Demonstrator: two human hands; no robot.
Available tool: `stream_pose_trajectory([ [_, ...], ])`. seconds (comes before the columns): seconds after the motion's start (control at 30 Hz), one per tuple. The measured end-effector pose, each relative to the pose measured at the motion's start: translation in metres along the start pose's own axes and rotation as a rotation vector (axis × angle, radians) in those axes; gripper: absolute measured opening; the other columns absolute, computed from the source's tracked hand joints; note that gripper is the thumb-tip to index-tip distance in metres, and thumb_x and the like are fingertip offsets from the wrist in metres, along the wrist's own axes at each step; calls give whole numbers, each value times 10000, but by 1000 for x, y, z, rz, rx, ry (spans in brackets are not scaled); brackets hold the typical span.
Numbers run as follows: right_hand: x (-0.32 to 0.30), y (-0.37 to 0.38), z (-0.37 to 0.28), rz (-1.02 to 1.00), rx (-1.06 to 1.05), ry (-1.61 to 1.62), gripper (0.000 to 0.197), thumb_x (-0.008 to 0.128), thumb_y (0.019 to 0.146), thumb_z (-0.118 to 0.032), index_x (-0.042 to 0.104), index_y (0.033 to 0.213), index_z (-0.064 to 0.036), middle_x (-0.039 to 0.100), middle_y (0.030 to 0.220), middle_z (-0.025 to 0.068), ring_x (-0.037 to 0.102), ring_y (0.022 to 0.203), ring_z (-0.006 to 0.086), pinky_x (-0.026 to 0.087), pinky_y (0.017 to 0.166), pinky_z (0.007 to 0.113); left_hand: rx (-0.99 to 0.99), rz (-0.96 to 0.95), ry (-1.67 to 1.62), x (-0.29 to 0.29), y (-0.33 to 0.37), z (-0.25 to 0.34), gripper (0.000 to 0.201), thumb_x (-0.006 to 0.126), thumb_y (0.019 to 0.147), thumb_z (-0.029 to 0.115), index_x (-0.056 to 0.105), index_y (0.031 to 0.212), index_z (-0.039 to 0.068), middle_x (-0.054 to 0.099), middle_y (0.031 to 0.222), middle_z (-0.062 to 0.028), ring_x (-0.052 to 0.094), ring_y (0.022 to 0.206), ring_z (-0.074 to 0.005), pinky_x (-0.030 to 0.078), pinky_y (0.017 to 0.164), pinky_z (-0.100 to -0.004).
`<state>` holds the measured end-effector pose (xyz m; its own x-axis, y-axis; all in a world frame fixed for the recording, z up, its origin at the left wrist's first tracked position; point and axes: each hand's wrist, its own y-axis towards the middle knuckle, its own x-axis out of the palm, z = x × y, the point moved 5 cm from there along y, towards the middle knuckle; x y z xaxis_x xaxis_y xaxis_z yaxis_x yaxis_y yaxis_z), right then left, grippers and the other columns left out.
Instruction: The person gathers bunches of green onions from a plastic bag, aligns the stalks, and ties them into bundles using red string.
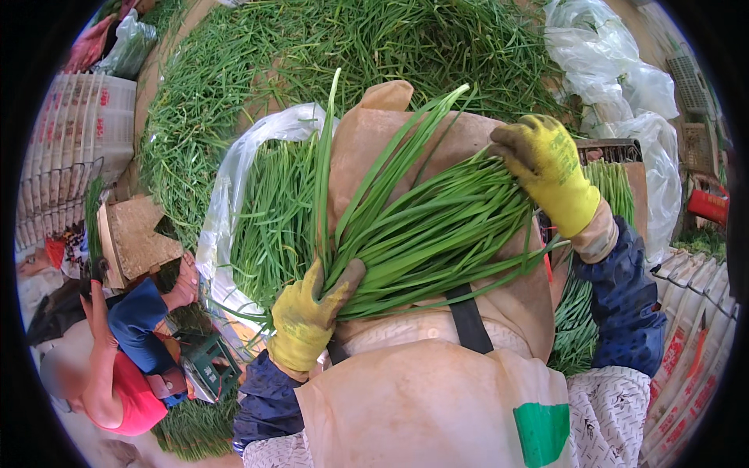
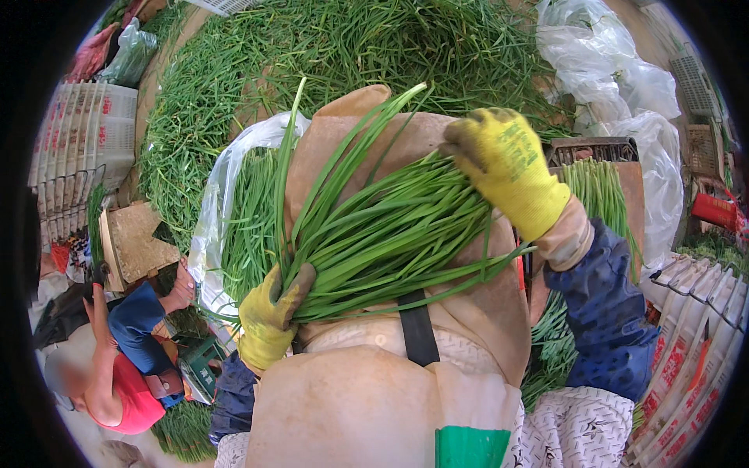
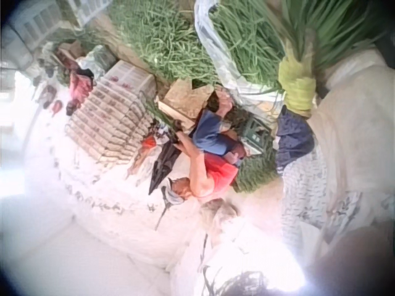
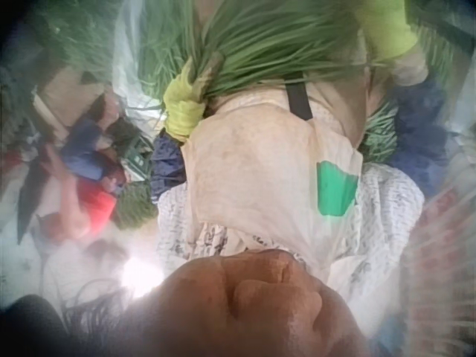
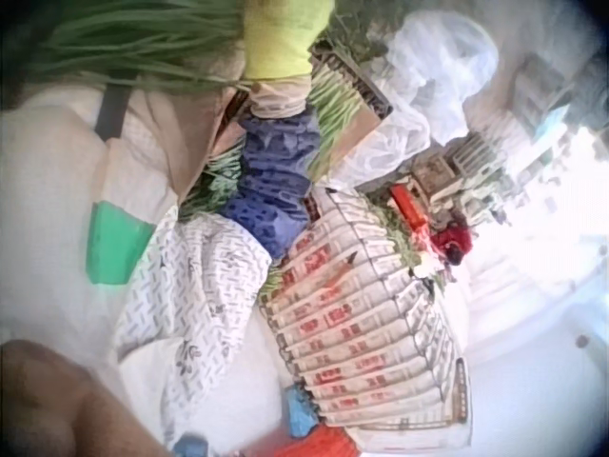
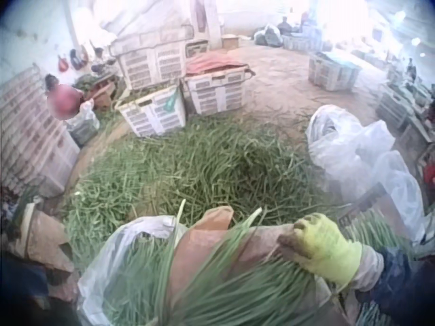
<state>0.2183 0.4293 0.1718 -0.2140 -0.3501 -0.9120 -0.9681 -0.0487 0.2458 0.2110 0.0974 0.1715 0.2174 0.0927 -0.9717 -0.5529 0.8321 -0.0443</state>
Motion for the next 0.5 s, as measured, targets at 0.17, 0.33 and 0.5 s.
stream_pose_trajectory([
  [0.17,0,-22,119,-157,504,-404,207,591,841,-261,636,931,-80,647,866,163,622,832,348,485,748,442,7,67,-8,-1,6,5,486,605,749,89,562,1176,317,559,1148,-176,552,594,-280,443,501,-386],
  [0.33,-9,2,106,148,531,201,530,631,823,-423,578,1175,-29,650,955,190,640,872,270,496,779,356,-24,-25,-10,-4,8,6,694,660,535,9,547,1176,250,550,1189,-194,609,761,-345,484,602,-412],
  [0.5,29,47,56,-248,620,1117,363,649,843,-226,598,1122,1,643,924,54,595,797,121,482,703,245,-22,15,43,-6,9,6,603,602,689,64,542,1228,329,561,1142,-159,575,652,-290,468,539,-374],
])
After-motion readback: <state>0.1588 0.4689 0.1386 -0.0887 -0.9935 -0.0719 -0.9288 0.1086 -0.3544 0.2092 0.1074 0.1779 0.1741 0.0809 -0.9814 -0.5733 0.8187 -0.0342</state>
